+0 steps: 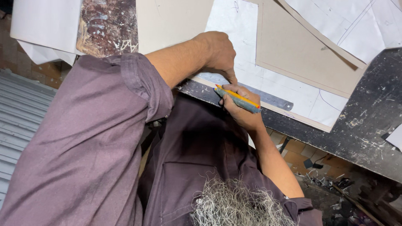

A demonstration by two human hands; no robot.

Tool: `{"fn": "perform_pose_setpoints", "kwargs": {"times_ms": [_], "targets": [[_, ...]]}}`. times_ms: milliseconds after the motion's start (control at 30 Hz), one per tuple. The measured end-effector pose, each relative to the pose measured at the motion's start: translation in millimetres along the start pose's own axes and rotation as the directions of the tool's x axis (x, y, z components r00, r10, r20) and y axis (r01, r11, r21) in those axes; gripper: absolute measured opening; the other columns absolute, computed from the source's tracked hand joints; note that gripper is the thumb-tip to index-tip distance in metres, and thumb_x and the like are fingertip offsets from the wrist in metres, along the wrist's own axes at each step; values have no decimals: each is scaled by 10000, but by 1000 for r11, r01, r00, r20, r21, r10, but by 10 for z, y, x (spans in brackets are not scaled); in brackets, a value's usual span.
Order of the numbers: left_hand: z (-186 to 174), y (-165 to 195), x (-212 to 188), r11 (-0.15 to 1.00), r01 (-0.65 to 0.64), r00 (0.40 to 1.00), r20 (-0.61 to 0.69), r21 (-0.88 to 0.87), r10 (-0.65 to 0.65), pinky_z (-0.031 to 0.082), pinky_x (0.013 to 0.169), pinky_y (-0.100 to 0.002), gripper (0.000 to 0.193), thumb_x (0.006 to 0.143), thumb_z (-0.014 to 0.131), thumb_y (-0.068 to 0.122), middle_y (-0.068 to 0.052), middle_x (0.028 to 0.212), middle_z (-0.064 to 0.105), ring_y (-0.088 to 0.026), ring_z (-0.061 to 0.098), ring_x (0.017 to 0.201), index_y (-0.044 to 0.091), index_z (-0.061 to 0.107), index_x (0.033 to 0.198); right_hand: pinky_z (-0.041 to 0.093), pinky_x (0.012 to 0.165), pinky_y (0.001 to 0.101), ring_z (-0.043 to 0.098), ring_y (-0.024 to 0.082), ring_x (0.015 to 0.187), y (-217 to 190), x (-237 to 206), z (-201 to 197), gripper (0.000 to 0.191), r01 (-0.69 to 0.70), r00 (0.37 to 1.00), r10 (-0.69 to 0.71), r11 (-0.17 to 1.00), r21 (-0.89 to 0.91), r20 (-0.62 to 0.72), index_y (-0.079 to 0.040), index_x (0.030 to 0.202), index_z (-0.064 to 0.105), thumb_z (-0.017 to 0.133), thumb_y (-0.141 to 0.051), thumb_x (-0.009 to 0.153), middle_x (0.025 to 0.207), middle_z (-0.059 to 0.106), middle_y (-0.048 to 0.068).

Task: The person places a paper pattern on a large sheet of cardboard, uses a ruler and pencil to trace straight and curved lines, then uses scissors to cut along the traced lines. The person repeats the process on another section of the cardboard.

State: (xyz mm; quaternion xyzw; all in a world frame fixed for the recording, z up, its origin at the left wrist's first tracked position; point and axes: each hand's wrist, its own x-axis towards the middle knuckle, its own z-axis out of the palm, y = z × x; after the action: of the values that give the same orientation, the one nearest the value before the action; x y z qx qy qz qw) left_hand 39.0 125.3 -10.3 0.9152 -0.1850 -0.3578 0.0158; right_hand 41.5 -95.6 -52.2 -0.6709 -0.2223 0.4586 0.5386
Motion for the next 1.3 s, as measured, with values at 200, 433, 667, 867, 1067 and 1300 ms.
{"fn": "perform_pose_setpoints", "kwargs": {"times_ms": [200,433,667,867,1067,1300], "targets": [[-45,-4,-5,991,65,998,30,-117,-62,542,889,-373,507,929,554,753,24,1090,772,-231,704,1041,366,792,1156,575,762,233,695,82,810,89,-199,-468,257,-31,998,23,990,-138,-62,31,1157,717,659,-78,932,945,749,57],[-117,37,-40,984,63,996,72,-169,-51,512,962,-357,407,891,565,661,50,1104,757,-222,686,1069,427,770,1154,587,740,223,717,91,819,287,-605,-1175,254,-62,986,25,973,-221,-166,30,1167,707,666,-66,935,965,763,77],[-119,35,-53,996,-1,1000,27,-89,4,475,979,-352,372,872,571,592,36,1107,750,-231,666,1055,508,725,1200,546,683,226,693,113,770,55,-1464,-2143,224,-271,872,66,890,-367,-485,50,1168,715,684,-79,988,888,749,108],[-175,86,-78,986,88,996,45,-139,-82,499,980,-355,631,850,504,776,4,1114,756,-233,672,1080,288,796,1124,605,775,251,719,108,944,-82,-1618,-2011,383,132,817,-261,953,-274,-514,24,1356,556,647,-157,1031,1134,716,65],[-167,247,-145,981,182,983,44,-63,-179,511,968,-358,572,950,442,724,-29,1091,747,-239,691,1070,312,783,1153,547,899,417,670,316,1047,-287,-878,-1479,356,355,832,-555,507,-785,17,-93,1267,649,752,-145,930,1146,720,130],[-96,862,-225,880,464,852,-320,100,-414,500,877,-376,712,1004,525,160,42,1239,645,-189,654,1065,561,309,1551,489,818,460,616,377,937,-486,-634,-1565,400,543,815,-523,539,-644,249,-78,1198,593,741,-14,831,985,652,151]]}}
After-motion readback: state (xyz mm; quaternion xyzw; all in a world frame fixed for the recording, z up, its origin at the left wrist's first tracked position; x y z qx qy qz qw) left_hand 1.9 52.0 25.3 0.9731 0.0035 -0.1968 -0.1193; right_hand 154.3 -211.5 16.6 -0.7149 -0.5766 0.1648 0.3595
